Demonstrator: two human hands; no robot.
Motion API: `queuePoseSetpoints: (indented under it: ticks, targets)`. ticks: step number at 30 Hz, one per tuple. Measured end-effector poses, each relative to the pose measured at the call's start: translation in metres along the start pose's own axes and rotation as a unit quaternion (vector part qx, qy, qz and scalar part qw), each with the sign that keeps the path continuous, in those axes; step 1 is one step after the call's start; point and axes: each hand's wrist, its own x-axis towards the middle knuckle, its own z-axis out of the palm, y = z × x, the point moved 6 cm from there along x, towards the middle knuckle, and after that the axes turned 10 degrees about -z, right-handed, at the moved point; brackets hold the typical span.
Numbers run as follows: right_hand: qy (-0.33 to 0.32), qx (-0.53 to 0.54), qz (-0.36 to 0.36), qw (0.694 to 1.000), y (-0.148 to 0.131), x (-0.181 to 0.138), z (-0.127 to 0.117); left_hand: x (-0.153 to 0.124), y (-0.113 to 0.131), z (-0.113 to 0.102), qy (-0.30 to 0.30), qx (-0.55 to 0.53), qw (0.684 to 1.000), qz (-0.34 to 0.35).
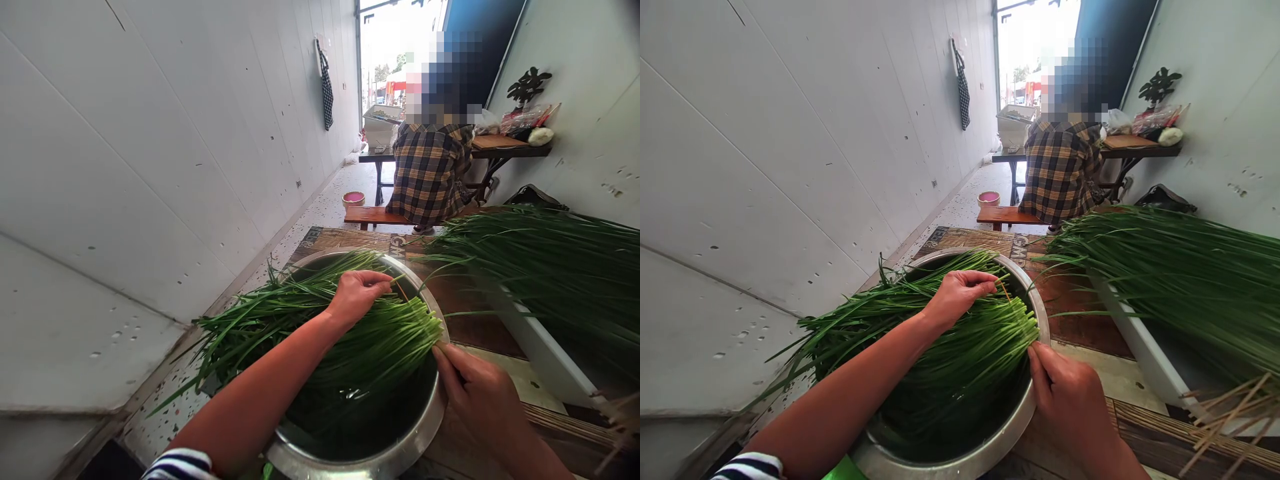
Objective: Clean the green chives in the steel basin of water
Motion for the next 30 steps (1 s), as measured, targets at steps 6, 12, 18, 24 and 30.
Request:
queuePoseSetpoints:
  ticks: [6,12,18,24,30]
  targets:
    - [-0.004,-0.002,0.002,1.0,-0.001,0.0017,-0.0002,0.0012,-0.0021,-0.0005,0.002,-0.009,1.0,0.001]
    - [0.011,-0.008,-0.004,1.0,-0.0024,0.0019,-0.0023,-0.0002,-0.0012,-0.0004,0.003,-0.017,1.0,-0.009]
    - [0.004,-0.011,0.0,1.0,-0.0019,0.0016,-0.002,-0.0019,0.0006,-0.0003,-0.003,-0.019,1.0,-0.012]
    - [0.013,-0.012,-0.011,1.0,-0.0032,0.0024,-0.0039,-0.0007,-0.0009,-0.0002,-0.015,-0.022,1.0,-0.009]
    - [0.002,-0.017,-0.002,1.0,-0.0018,0.0011,-0.0022,-0.0008,-0.0014,0.002,-0.018,-0.025,1.0,0.006]
